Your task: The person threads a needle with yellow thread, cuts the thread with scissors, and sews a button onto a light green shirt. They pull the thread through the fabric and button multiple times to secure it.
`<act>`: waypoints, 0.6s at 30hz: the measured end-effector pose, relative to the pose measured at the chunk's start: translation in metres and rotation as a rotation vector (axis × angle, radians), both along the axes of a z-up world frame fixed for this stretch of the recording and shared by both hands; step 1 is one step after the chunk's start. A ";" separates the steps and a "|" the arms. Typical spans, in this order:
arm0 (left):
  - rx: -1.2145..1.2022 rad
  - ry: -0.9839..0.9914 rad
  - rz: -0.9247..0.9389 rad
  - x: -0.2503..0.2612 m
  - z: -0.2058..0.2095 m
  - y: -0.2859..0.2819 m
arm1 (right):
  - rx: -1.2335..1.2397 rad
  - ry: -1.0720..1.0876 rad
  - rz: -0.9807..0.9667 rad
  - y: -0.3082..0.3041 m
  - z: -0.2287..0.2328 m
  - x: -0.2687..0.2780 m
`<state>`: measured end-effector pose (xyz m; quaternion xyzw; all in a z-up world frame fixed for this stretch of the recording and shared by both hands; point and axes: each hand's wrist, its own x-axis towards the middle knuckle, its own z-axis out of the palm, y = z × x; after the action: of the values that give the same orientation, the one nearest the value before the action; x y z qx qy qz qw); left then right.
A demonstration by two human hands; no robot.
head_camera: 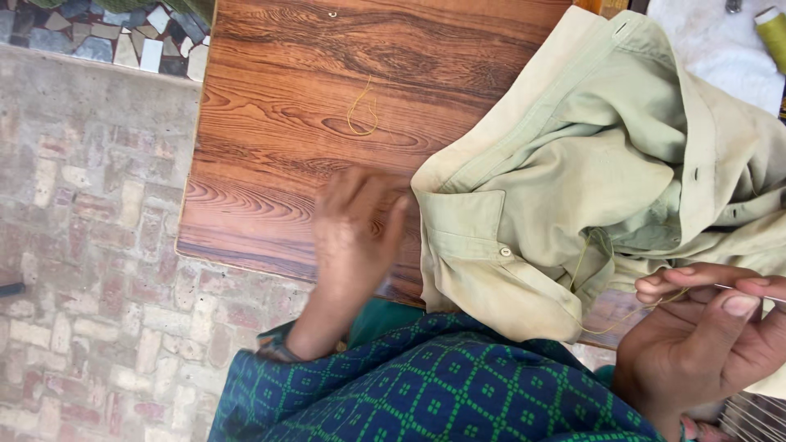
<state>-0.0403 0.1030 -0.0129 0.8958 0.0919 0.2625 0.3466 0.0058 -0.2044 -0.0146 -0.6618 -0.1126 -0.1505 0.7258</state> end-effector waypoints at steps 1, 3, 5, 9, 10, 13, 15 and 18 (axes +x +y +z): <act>0.086 0.044 0.026 -0.001 -0.004 0.009 | -0.022 0.010 0.022 -0.001 0.000 0.002; 0.037 0.116 0.009 -0.006 -0.015 0.011 | -0.039 0.031 0.074 -0.001 0.001 0.005; 0.018 0.154 -0.012 -0.010 -0.024 0.009 | -0.028 0.052 0.132 0.006 0.002 0.009; 0.035 0.164 -0.071 -0.010 -0.032 0.004 | -0.083 0.106 0.166 0.030 0.014 0.015; 0.038 0.170 -0.091 -0.010 -0.030 0.004 | -0.097 0.130 0.170 0.036 0.020 0.016; 0.033 0.198 -0.146 -0.007 -0.024 0.005 | -0.099 0.199 0.198 0.049 0.031 0.021; -0.315 0.268 -0.129 -0.007 -0.015 -0.002 | -0.141 0.181 0.178 0.054 0.038 0.021; -0.933 0.138 -0.245 0.001 -0.004 -0.029 | -0.201 0.133 0.160 0.056 0.041 0.020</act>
<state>-0.0393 0.0745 -0.0172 0.6646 0.1164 0.0904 0.7325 0.0254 -0.1484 0.0269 -0.7284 -0.1311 -0.0358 0.6716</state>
